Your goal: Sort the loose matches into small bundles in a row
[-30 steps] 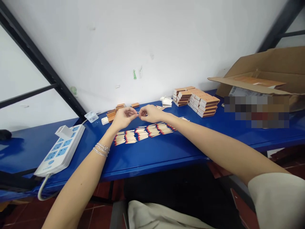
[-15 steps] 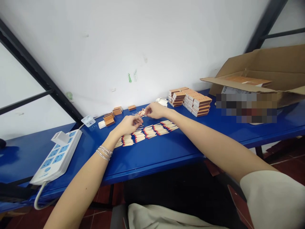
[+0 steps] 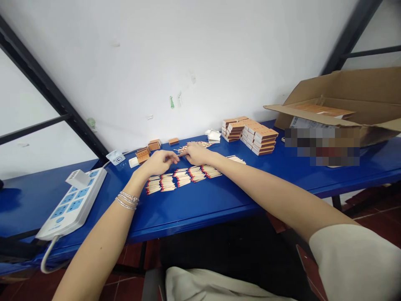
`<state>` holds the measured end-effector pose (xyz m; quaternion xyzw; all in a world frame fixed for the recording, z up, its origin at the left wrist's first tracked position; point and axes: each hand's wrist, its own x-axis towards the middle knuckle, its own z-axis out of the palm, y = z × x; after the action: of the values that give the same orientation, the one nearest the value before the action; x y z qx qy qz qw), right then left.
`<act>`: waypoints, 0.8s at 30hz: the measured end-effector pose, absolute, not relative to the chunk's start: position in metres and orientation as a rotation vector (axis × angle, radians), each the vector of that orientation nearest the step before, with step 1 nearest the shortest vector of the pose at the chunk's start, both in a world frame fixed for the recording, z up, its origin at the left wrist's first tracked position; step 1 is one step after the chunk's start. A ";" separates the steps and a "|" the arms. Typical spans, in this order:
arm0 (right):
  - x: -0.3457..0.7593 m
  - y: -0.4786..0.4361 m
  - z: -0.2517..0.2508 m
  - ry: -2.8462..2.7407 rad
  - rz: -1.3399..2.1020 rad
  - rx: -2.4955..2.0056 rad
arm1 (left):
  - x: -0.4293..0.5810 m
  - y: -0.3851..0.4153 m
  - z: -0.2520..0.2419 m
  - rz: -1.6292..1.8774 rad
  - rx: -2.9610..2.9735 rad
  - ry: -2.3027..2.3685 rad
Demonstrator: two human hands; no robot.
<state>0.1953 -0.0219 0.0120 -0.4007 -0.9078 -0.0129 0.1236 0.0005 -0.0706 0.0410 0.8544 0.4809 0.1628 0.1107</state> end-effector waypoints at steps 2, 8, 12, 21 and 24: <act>0.194 -0.020 0.011 -2.620 -0.044 -1.164 | -0.010 -0.065 0.041 0.529 2.517 1.530; 0.189 -0.015 0.008 -2.604 -0.085 -1.175 | -0.024 -0.060 0.039 0.521 2.522 1.647; 0.189 -0.018 0.009 -2.538 -0.008 -1.115 | -0.020 -0.061 0.039 0.498 2.551 1.656; 0.174 -0.018 0.008 -2.581 -0.014 -1.068 | -0.013 -0.062 0.039 0.473 2.582 1.705; 0.176 -0.017 0.011 -2.590 0.054 -1.063 | -0.015 -0.063 0.039 0.478 2.570 1.714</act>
<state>0.1760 -0.0171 0.0107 -0.3741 -0.9115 0.0189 0.1698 -0.0146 -0.0630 0.0393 0.8222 0.5482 0.1529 0.0079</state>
